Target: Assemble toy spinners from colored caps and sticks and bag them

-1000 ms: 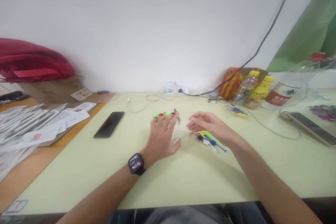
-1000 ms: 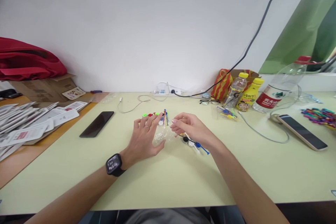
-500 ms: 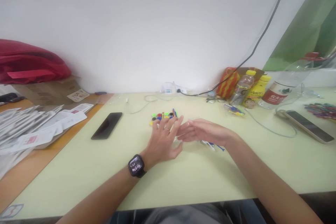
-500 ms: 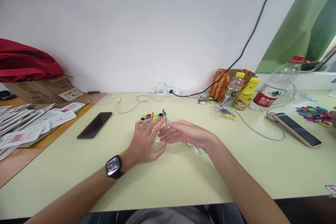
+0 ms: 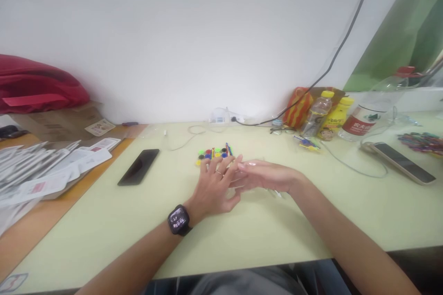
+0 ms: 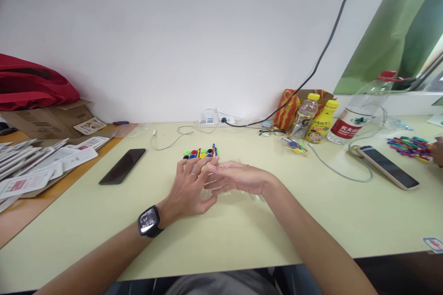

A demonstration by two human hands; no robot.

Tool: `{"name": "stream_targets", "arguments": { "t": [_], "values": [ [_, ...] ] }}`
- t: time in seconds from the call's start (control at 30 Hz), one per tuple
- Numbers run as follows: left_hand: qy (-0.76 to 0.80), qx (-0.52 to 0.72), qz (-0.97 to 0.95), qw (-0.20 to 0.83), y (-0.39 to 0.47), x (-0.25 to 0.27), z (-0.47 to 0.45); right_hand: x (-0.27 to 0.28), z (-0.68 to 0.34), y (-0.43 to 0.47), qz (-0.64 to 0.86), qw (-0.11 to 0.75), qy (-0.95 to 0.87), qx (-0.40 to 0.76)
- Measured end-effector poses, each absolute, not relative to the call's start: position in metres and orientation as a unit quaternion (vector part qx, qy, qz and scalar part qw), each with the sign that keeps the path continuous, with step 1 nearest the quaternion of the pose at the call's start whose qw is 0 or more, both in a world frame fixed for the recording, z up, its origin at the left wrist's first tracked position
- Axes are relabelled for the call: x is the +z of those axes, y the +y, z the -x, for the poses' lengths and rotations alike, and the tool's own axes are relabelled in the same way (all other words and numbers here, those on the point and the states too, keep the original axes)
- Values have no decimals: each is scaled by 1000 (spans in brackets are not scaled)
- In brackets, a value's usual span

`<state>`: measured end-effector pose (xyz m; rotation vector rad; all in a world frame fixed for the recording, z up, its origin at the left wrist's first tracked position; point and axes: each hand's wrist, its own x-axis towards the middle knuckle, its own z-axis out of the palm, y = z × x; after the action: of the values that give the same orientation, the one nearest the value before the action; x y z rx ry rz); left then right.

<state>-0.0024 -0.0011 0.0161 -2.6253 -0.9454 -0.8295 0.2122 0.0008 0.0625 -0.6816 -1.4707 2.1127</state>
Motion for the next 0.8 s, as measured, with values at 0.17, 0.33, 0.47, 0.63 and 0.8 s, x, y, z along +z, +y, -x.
{"name": "stream_targets", "arguments": {
  "t": [0.17, 0.33, 0.47, 0.63, 0.8],
  "values": [
    [-321, -282, 897, 112, -1, 14, 3, 61, -215, 0, 252, 244, -527, 774],
    [-317, -285, 899, 101, 2, 19, 8, 62, -223, 1, 246, 253, -516, 780],
    [-308, -284, 902, 100, 9, 26, 19, 64, -234, 3, 244, 255, -502, 790],
    [-323, -280, 899, 95, 16, 30, 28, 65, -240, 5, 268, 265, -498, 781],
    [-334, -283, 895, 84, 20, 31, 32, 69, -243, 4, 291, 275, -505, 765]
  ]
}}
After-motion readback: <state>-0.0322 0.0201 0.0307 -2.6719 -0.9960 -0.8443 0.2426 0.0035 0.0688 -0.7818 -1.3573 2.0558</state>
